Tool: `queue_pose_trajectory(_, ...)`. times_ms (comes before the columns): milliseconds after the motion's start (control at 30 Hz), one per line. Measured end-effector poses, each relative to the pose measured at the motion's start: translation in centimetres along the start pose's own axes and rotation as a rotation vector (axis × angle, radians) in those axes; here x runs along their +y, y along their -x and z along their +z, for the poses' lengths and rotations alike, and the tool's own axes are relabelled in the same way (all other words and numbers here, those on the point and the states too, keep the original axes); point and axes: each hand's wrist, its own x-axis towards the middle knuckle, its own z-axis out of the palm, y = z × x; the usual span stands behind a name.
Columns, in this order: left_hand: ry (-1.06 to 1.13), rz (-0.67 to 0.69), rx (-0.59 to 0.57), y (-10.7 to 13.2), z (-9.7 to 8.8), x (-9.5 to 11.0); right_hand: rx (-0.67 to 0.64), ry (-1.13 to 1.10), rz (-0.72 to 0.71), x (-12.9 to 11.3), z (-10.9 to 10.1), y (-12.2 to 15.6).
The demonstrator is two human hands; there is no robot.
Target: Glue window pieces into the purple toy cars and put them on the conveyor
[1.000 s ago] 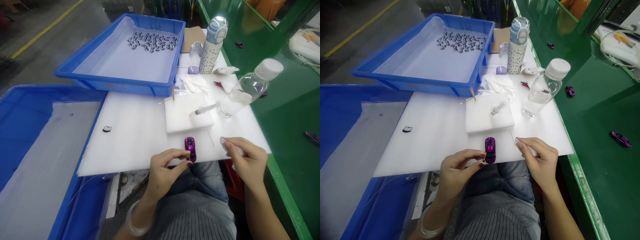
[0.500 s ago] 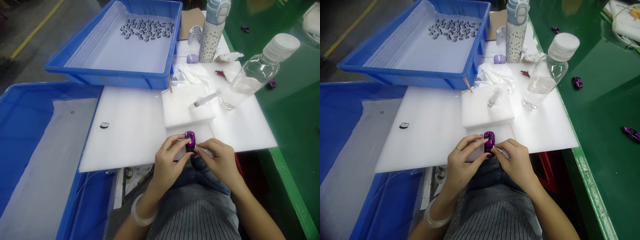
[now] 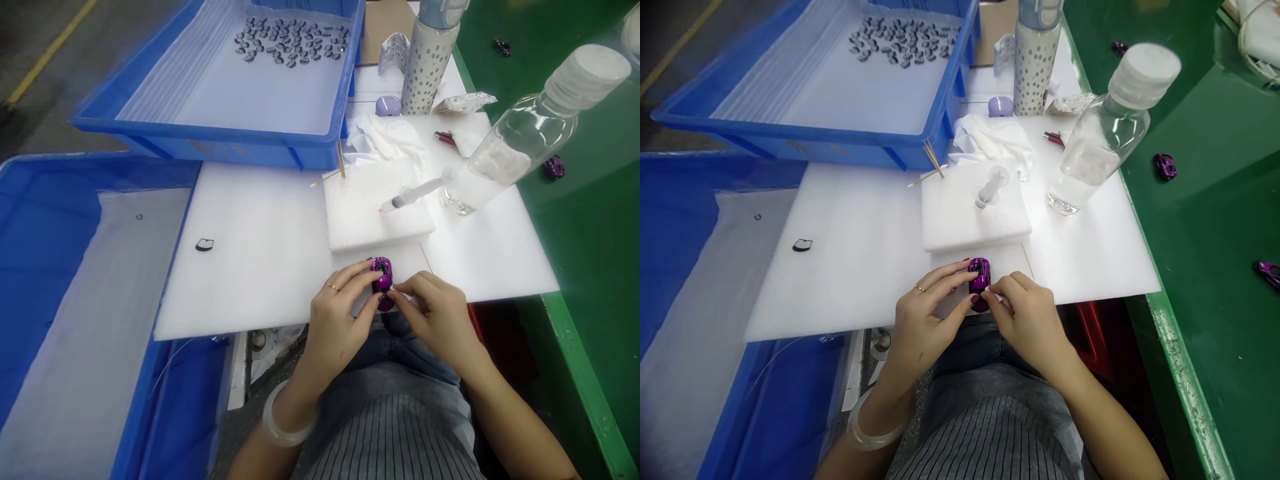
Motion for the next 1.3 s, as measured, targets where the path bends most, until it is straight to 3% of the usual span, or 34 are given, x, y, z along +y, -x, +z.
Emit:
queue_pose_trajectory(67, 0.027, -0.020, -0.053, 0.0, -0.3, -0.1, 0.004, -0.003, 0.006, 0.4, -0.8, -0.3)
queue_pose_trajectory(200, 0.040, 0.010, -0.142, 0.1, -0.7, -0.5, 0.192, 0.027, -0.110, 0.2, -0.8, -0.6)
queue_pose_trajectory(300, 0.031, 0.032, -0.112, 0.4, -0.6, -0.6, 0.149, -0.006, -0.220, -0.7, 1.0, -0.5)
queue_pose_trajectory(433, 0.007, 0.051, -0.086, 0.5, -0.5, -0.7, 0.125, 0.075, -0.168, -1.5, 2.3, -0.4)
queue_pose_trajectory(567, -0.058, 0.070, -0.034, 0.5, 0.3, -0.4, 0.125, 0.130, -0.078, -0.9, -0.8, -0.7)
queue_pose_trajectory(700, -0.241, 0.155, 0.159, 0.6, 2.2, 0.1, 0.439, 0.221, 0.002, 2.3, -5.1, -1.9)
queue_pose_trajectory(767, -0.283, 0.196, 0.225, 0.9, 2.7, 0.1, 0.490, 0.401, -0.044, 4.2, -6.4, -2.3)
queue_pose_trajectory(867, -0.254, 0.285, 0.241, 1.4, 2.7, -0.4, 0.415, 0.541, -0.094, 5.5, -6.5, -2.0)
queue_pose_trajectory(1000, -0.292, 0.369, 0.208, 1.8, 2.4, -0.8, 0.362, 0.298, -0.099, 3.6, -4.7, -0.6)
queue_pose_trajectory(1167, -0.504, 0.385, 0.214, 1.5, 3.2, 0.0, 0.226, 0.138, -0.166, 1.4, -3.5, -0.2)
queue_pose_trajectory(1300, -0.448, 0.354, 0.070, 1.8, 1.8, 0.2, 0.183, 0.111, -0.129, 0.6, -2.7, -0.2)
